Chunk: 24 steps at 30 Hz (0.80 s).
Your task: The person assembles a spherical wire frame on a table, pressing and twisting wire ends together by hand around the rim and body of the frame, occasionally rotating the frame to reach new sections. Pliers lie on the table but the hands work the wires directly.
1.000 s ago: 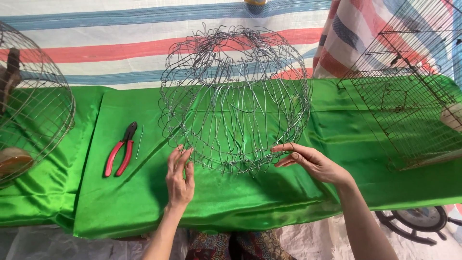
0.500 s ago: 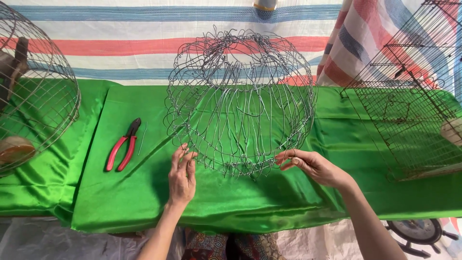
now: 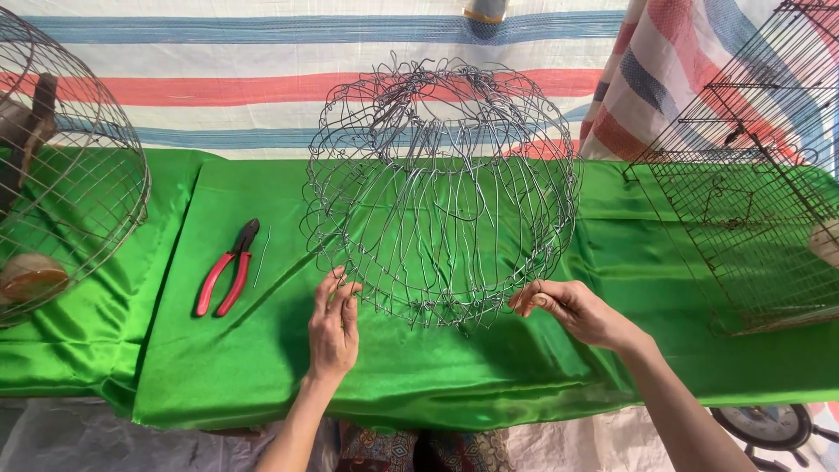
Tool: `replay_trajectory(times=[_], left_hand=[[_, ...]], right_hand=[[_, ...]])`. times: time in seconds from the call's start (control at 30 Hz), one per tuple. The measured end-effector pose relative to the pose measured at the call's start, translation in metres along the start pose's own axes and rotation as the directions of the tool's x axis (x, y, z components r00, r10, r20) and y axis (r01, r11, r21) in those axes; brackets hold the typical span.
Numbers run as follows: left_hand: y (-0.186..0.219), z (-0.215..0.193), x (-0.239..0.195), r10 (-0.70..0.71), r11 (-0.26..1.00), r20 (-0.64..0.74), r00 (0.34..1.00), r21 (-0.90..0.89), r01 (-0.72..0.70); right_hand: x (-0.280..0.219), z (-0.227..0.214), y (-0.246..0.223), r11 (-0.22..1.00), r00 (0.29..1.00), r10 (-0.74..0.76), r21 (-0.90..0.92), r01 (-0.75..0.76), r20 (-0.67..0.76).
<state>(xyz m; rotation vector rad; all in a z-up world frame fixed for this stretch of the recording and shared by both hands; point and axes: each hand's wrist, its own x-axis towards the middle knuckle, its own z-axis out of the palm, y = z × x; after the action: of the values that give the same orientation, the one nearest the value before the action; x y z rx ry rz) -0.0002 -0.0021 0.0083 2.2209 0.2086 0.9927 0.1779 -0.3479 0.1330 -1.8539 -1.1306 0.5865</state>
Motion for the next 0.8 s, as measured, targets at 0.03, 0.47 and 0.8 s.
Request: replay_trajectory(times=[0.03,0.47,0.8], left_hand=[[-0.001,0.001,0.000,-0.007,1.000,0.003,1.000,-0.004,0.007],[-0.001,0.003,0.000,-0.022,1.000,-0.009,1.000,-0.016,0.022],[-0.008,0.006,-0.001,-0.030,0.999,0.009,1.000,-0.028,0.030]], right_hand=[[0.001,0.000,0.000,1.000,1.000,-0.013,-0.010,0.013,-0.014],[0.003,0.012,-0.004,0.998,0.984,-0.053,-0.053,0.044,-0.172],[-0.008,0.024,-0.002,0.999,0.972,0.054,0.013,-0.052,-0.227]])
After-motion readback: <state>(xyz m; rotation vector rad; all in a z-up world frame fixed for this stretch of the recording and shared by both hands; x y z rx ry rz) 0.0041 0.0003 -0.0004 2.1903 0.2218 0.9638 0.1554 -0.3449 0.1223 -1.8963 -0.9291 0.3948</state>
